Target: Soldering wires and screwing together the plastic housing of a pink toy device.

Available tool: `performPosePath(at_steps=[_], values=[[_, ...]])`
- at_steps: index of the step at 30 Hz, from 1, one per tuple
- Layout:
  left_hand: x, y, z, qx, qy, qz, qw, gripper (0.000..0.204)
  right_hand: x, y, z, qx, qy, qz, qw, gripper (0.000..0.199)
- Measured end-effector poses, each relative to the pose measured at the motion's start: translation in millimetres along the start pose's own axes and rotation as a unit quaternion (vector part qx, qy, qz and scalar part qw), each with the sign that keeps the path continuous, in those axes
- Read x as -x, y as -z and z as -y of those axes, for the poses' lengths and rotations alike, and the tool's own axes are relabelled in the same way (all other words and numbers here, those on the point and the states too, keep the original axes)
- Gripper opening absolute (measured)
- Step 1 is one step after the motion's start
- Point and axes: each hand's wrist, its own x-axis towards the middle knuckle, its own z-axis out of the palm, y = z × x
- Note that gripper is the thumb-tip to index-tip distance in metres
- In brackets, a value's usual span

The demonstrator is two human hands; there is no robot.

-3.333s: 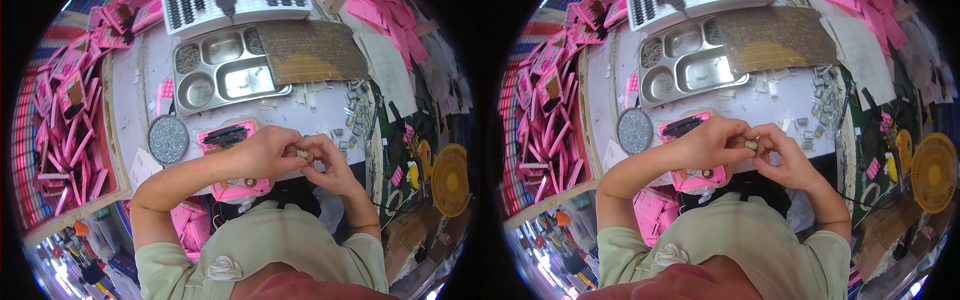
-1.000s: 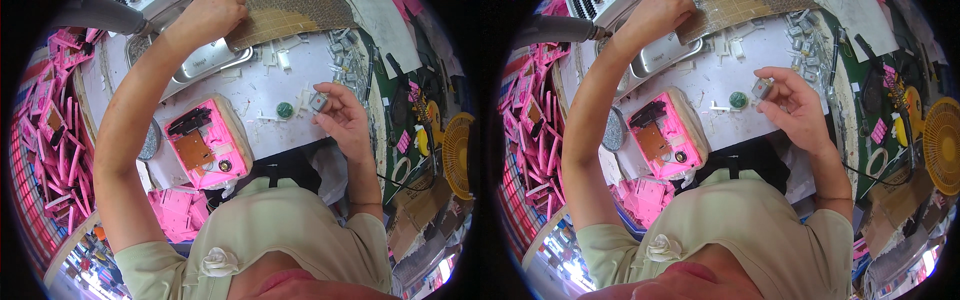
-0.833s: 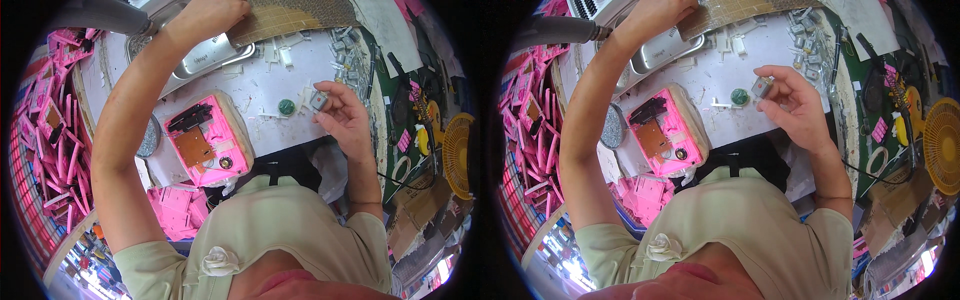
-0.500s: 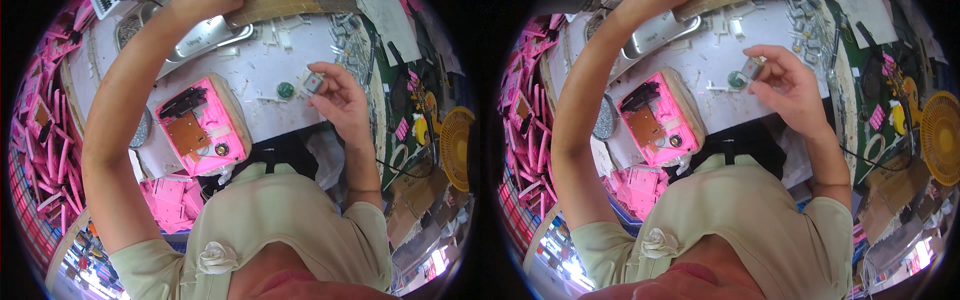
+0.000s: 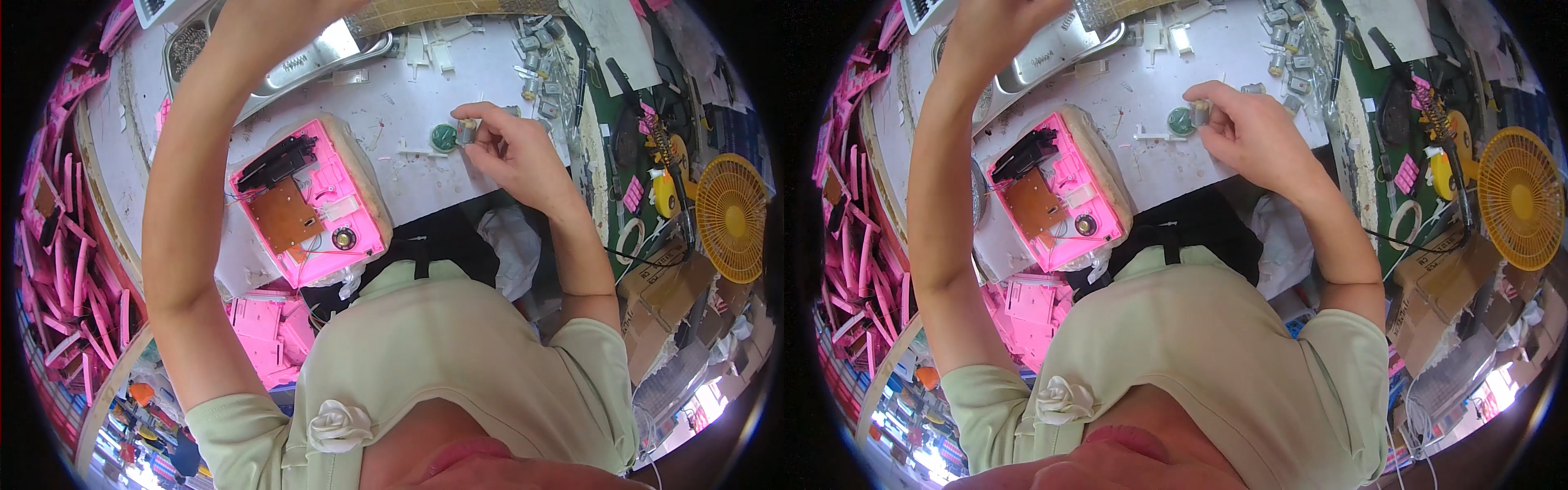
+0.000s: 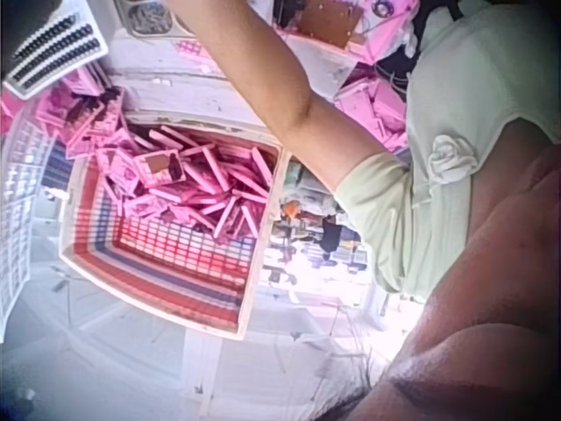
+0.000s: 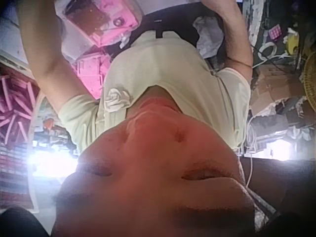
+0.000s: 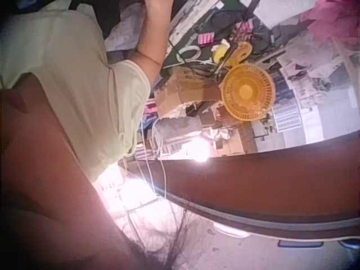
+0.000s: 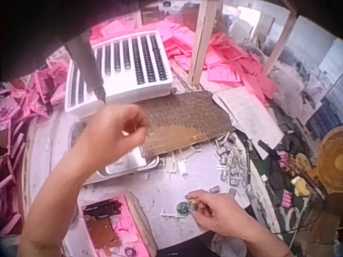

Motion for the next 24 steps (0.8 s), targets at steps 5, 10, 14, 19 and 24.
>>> performPosePath(at_steps=[5,10,14,19,24], values=[[85.6,-9.5,-10.6,0.143,0.011,0.015,0.99,0.013,-10.4,-3.4,4.5,0.098,0.007,0.023,0.995,0.037],[143.3,-9.4,-15.2,0.2,-0.008,0.04,0.979,0.014,-17.1,-15.8,3.0,0.205,0.1,0.007,0.974,0.033],[184.8,-25.5,-15.8,0.302,0.025,-0.007,0.953,0.016,-19.2,-15.0,-1.1,0.235,0.141,0.017,0.962,0.036],[220.1,-43.1,-27.9,0.342,0.153,-0.061,0.925,0.02,2.2,-12.6,50.8,-0.226,-0.021,0.067,0.972,0.048],[231.4,-51.2,-31.3,0.33,0.171,-0.103,0.923,0.035,3.0,-66.1,74.6,-0.422,-0.031,0.182,0.888,0.048]])
